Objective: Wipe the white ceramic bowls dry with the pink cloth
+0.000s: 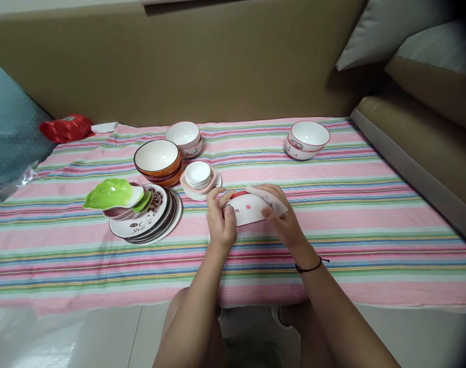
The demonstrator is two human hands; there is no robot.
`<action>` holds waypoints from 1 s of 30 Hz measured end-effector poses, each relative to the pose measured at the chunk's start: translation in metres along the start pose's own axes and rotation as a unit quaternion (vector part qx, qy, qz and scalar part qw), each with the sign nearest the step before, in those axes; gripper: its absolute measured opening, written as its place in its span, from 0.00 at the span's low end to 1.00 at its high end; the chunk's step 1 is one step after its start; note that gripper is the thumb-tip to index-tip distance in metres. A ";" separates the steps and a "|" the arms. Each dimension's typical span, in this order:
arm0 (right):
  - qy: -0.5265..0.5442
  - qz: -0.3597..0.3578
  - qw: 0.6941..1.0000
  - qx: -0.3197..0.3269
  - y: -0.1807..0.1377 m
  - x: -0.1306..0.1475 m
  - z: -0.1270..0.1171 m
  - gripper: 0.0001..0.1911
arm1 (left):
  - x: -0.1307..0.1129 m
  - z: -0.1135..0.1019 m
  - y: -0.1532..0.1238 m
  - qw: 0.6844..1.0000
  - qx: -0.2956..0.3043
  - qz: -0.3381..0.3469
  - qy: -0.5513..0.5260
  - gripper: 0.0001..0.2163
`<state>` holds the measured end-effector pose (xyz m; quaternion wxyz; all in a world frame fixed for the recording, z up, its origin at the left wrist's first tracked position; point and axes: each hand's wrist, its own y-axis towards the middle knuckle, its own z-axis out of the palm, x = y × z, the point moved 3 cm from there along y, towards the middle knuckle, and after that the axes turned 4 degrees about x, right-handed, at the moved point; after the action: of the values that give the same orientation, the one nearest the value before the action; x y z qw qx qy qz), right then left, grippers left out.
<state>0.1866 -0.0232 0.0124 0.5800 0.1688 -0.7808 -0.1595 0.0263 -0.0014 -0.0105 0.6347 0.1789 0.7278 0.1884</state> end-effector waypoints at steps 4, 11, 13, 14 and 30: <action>-0.032 -0.016 0.999 0.030 0.000 -0.001 0.001 0.30 | 0.002 0.001 0.000 0.999 0.001 -0.036 0.003 0.20; -0.056 -0.034 0.996 0.055 0.001 -0.009 0.001 0.36 | 0.007 0.004 0.005 0.998 0.030 -0.055 0.003 0.19; -0.056 -0.036 0.996 0.053 0.001 -0.010 0.002 0.28 | 0.007 0.005 0.005 0.997 0.040 -0.062 0.004 0.19; -0.057 -0.033 0.997 0.047 0.000 -0.011 0.002 0.24 | 0.007 0.006 0.004 0.997 0.046 -0.068 0.002 0.19; -0.021 0.015 0.997 -0.078 -0.003 -0.012 -0.033 0.24 | 0.018 0.043 0.006 0.807 0.045 -0.446 -0.385 0.28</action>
<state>0.2214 -0.0224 0.0100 0.5775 0.1078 -0.7802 -0.2149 0.0667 0.0146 -0.0280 0.8682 -0.0793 0.4309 -0.2328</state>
